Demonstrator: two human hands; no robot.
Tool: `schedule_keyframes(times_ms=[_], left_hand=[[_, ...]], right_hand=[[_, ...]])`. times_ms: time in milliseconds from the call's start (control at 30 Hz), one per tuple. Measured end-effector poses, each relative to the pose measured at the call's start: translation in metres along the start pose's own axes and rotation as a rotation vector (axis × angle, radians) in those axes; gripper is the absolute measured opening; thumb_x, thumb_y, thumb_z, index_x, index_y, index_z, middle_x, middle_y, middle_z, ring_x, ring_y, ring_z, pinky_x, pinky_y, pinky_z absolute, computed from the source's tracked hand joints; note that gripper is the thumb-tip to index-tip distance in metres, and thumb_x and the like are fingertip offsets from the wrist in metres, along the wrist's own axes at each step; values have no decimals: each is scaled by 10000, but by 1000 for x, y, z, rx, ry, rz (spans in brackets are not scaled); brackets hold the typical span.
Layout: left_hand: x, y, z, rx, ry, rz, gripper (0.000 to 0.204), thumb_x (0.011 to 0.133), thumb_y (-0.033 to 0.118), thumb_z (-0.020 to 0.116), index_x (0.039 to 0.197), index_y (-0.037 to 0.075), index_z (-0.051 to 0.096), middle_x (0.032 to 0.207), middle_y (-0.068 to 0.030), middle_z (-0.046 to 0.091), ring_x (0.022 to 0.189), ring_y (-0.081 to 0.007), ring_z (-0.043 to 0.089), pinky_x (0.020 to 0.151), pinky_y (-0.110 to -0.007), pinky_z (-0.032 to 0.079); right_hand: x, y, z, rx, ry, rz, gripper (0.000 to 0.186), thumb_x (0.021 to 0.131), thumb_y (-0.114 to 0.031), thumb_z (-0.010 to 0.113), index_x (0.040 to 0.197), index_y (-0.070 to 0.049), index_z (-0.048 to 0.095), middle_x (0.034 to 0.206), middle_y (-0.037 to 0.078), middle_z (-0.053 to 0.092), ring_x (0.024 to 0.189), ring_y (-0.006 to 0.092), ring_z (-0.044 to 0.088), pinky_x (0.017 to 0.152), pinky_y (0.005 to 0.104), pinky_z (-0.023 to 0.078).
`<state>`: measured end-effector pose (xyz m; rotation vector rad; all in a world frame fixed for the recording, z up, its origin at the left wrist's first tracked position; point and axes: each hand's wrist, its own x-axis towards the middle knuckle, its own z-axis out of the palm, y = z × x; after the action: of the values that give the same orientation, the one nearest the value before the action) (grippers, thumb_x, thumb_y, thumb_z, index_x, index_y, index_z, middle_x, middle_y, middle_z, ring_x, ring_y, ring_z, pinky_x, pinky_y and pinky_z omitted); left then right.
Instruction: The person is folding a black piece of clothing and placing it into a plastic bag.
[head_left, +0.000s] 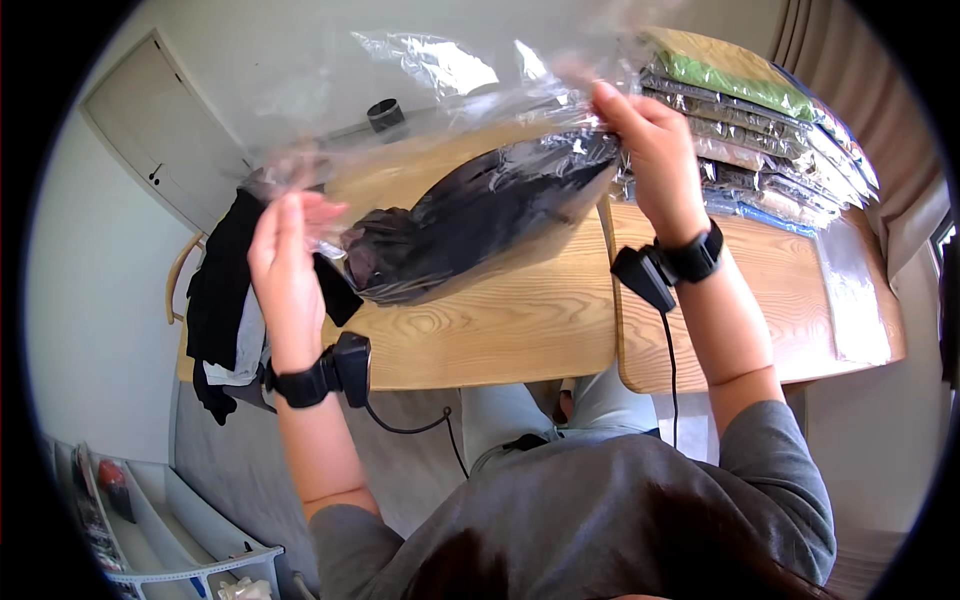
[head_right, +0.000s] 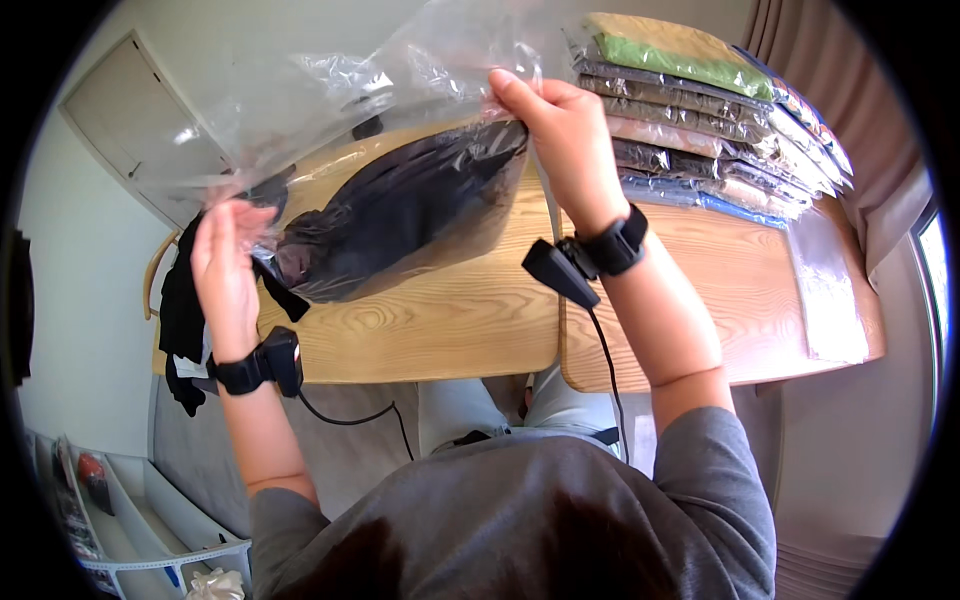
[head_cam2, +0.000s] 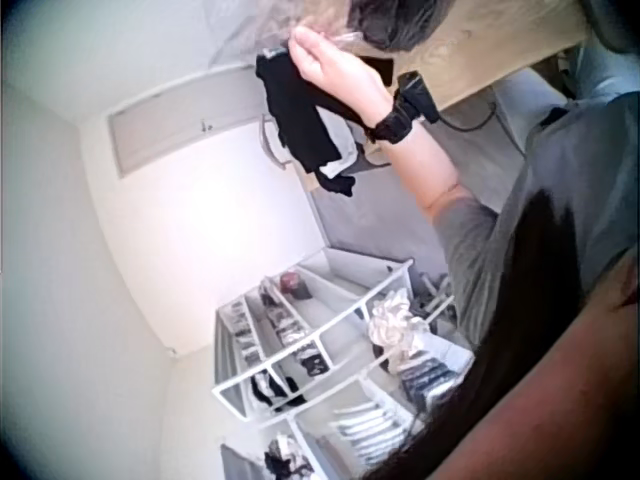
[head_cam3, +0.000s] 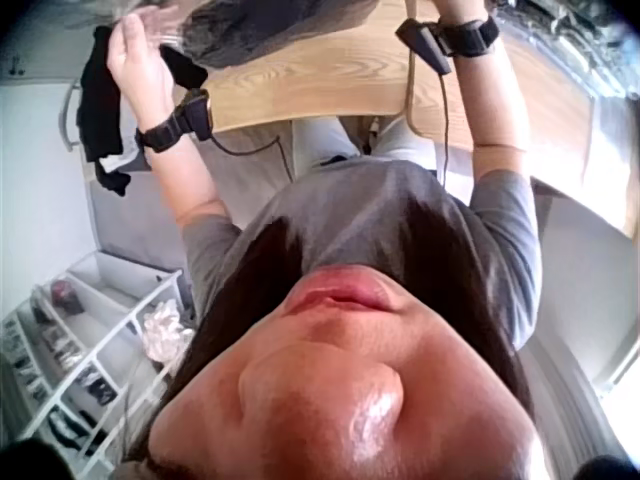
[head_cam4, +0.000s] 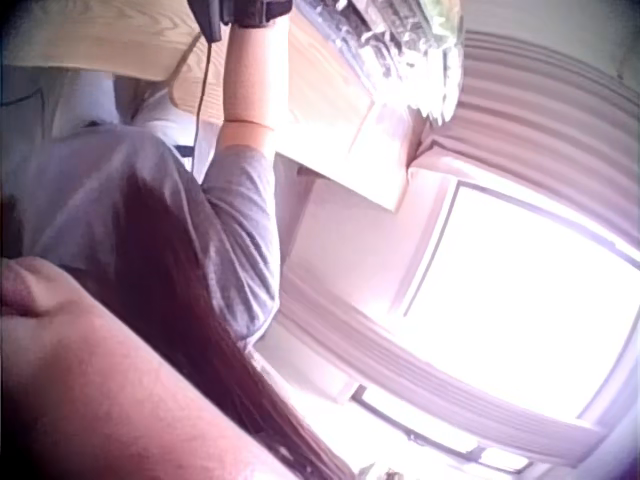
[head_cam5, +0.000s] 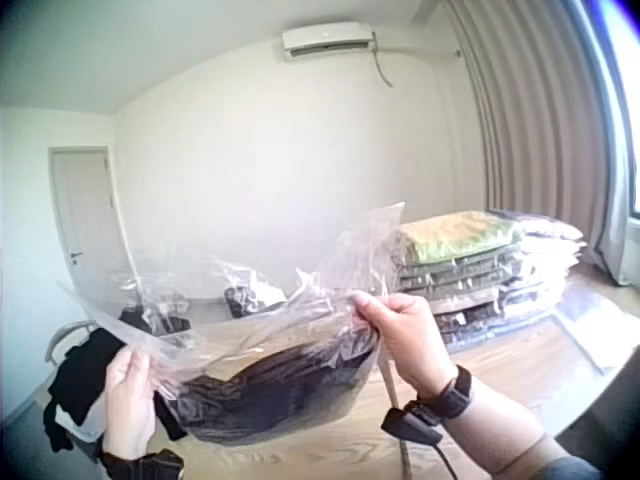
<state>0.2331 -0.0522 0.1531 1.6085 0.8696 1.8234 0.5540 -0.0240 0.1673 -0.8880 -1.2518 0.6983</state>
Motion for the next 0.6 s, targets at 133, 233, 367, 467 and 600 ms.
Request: schedule_keyframes(times_ms=[133, 233, 367, 467, 600], left_hand=[[4, 3, 5, 99, -10, -137, 284, 981, 230, 480, 965, -29, 594, 860, -104, 665, 857, -167, 640, 805, -270, 466], [-3, -2, 2, 64, -27, -224, 292, 982, 233, 479, 994, -40, 579, 859, -127, 665, 826, -180, 647, 801, -277, 474], [-3, -5, 4, -12, 33, -252, 301, 982, 251, 481, 986, -36, 572, 860, -138, 662, 793, -189, 650, 788, -293, 486], [8, -18, 7, 67, -92, -313, 291, 986, 241, 478, 1011, -30, 581, 902, -134, 667, 848, -185, 650, 803, -293, 486], [19, -55, 1, 67, -63, -380, 284, 981, 235, 491, 1005, -19, 617, 970, -81, 659, 886, -143, 621, 818, -266, 459]], right_hand=[[0, -4, -6, 9, 1, -151, 298, 862, -272, 680, 822, 22, 706, 780, 55, 688, 766, 93, 613, 759, 216, 451], [-3, -6, -11, -101, 2, -76, 277, 845, -258, 698, 816, 17, 707, 770, 58, 686, 750, 99, 615, 750, 216, 452], [-2, -13, -11, -101, 58, -70, 296, 843, -271, 699, 804, 21, 692, 745, 38, 663, 730, 74, 583, 715, 209, 441], [14, 16, -20, 51, -57, 60, 263, 840, -260, 707, 800, -1, 684, 757, 28, 658, 705, 77, 563, 704, 215, 423], [22, 51, -17, 45, -108, 183, 289, 838, -295, 713, 797, -10, 689, 752, 19, 659, 706, 65, 556, 695, 215, 414]])
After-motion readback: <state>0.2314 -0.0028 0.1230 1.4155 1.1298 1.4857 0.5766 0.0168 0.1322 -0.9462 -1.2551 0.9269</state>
